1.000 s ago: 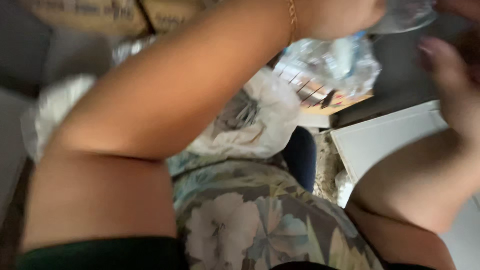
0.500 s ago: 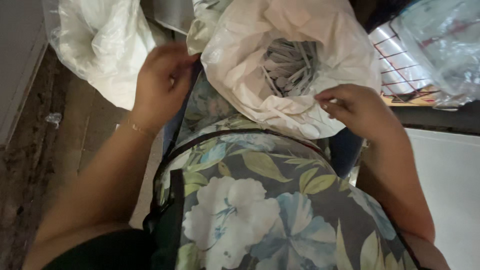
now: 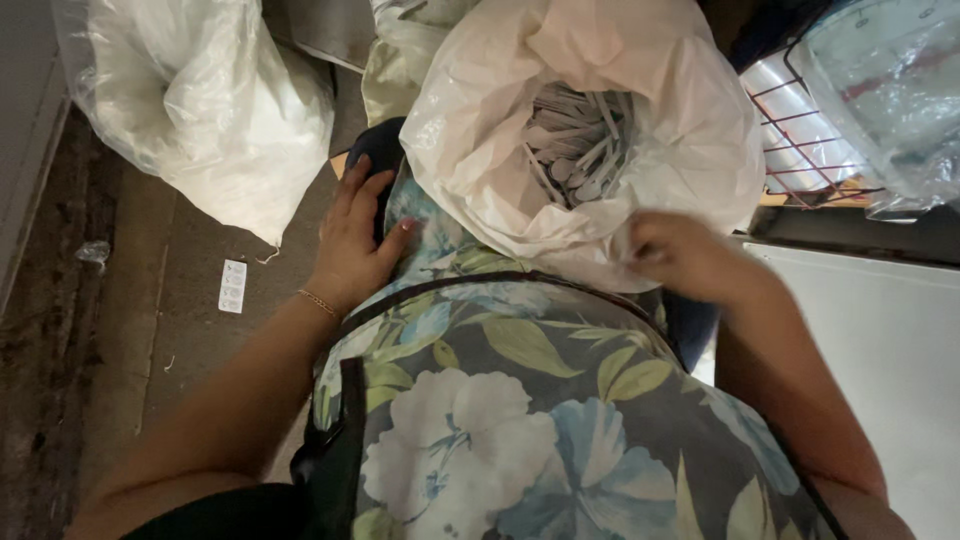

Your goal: The person organizes loose plastic spoons and places them into small plastic bags.

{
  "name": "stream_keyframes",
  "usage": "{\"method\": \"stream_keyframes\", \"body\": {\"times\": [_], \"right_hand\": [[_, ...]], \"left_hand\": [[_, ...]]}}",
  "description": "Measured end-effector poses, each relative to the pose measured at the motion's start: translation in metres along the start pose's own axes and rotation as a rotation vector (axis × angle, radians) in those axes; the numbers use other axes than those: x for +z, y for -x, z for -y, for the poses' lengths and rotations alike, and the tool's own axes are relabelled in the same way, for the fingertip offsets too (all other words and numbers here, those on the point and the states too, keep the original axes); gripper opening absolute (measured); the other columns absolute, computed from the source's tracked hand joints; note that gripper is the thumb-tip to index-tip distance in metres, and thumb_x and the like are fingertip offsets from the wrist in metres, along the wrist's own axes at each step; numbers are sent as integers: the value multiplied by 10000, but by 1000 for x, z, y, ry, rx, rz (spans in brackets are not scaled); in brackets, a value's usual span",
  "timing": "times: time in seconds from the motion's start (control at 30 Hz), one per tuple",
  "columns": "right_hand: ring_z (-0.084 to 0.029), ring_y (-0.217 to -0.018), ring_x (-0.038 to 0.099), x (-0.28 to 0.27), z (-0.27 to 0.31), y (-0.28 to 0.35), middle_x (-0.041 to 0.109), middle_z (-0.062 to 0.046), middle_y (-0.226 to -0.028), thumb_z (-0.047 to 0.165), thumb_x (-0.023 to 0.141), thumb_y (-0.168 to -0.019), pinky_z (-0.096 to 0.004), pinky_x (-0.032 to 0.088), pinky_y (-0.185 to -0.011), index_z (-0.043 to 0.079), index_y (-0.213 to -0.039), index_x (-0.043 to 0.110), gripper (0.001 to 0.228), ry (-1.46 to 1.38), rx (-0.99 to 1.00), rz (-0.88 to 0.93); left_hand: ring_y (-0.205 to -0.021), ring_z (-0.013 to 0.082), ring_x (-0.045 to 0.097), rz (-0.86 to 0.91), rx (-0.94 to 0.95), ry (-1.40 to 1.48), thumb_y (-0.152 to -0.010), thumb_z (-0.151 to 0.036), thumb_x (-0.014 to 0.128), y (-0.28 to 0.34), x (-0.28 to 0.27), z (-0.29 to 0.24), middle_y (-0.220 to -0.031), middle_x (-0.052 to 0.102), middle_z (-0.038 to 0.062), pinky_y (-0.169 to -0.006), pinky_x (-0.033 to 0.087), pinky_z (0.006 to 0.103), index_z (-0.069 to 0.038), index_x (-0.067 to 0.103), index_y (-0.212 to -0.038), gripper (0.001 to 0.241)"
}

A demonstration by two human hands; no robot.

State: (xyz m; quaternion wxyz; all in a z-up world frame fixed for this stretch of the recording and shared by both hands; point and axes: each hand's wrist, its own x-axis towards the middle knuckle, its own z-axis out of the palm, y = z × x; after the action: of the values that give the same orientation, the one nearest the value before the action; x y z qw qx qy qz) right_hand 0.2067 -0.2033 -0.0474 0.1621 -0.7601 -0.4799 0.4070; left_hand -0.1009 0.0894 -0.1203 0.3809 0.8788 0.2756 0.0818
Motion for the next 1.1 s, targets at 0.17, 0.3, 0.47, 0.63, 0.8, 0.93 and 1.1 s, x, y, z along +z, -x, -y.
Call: {"method": "stream_keyframes", "body": {"times": [0.17, 0.3, 0.47, 0.63, 0.8, 0.93, 1.1], "right_hand": [[-371, -996, 681, -25, 11, -31, 705, -154, -1065, 168, 675, -935, -477, 532, -861, 165, -1230, 649, 296, 424, 76, -221], [-389, -996, 682, -12, 29, -79, 723, -183, -1061, 198, 706, -829, -510, 528, -832, 222, -1335, 607, 516, 436, 267, -91], [-331, -807, 801, 2, 22, -106, 770, -107, -978, 358, 627, -987, -420, 598, -737, 81, -1179, 645, 338, -241, 440, -109], [-245, -753, 735, 1, 28, -71, 762, -124, -904, 283, 684, -936, -359, 549, -661, 73, -1208, 671, 343, -25, 206, -251], [-213, -820, 703, -21, 41, 4, 741, -164, -1079, 121, 722, -953, -333, 559, -690, 79, -1235, 685, 287, -82, -260, -732], [-374, -1177, 629, -57, 41, 55, 644, -226, -1252, 2, 735, -969, -442, 516, -1024, 130, -1213, 645, 290, 418, -300, -1353], [-479, -1200, 519, -68, 7, 62, 606, -276, -1373, 186, 793, -896, -597, 364, -1046, 89, -1356, 688, 482, 611, 195, -1114]], "left_hand": [[-1479, 427, 374, -24, -14, -7, -944, -386, 654, -1, 2, -2, -1638, 353, 212, -1184, 317, 539, -120, 500, -1478, 616], [-1443, 461, 402, -66, 10, -8, -963, -400, 647, -2, 1, 0, -1620, 363, 231, -1147, 349, 544, -98, 524, -1452, 588], [-1386, 470, 458, -32, -33, 42, -956, -374, 629, -1, -3, 2, -1615, 393, 239, -1098, 390, 542, -90, 551, -1422, 551], [-1432, 450, 440, -92, 29, 39, -930, -304, 653, -1, 1, 2, -1589, 425, 231, -1141, 388, 518, -81, 563, -1406, 533], [-1445, 447, 423, -105, 50, 15, -938, -296, 650, -3, 0, 3, -1585, 427, 226, -1137, 382, 501, -79, 556, -1408, 526], [-1432, 430, 438, -89, 58, -34, -945, -314, 651, -6, -3, 0, -1582, 431, 220, -1150, 384, 485, -85, 550, -1422, 538], [-1396, 405, 456, -29, -42, 5, -940, -343, 634, -7, -7, -4, -1597, 409, 200, -1102, 407, 456, -96, 540, -1422, 549]]}}
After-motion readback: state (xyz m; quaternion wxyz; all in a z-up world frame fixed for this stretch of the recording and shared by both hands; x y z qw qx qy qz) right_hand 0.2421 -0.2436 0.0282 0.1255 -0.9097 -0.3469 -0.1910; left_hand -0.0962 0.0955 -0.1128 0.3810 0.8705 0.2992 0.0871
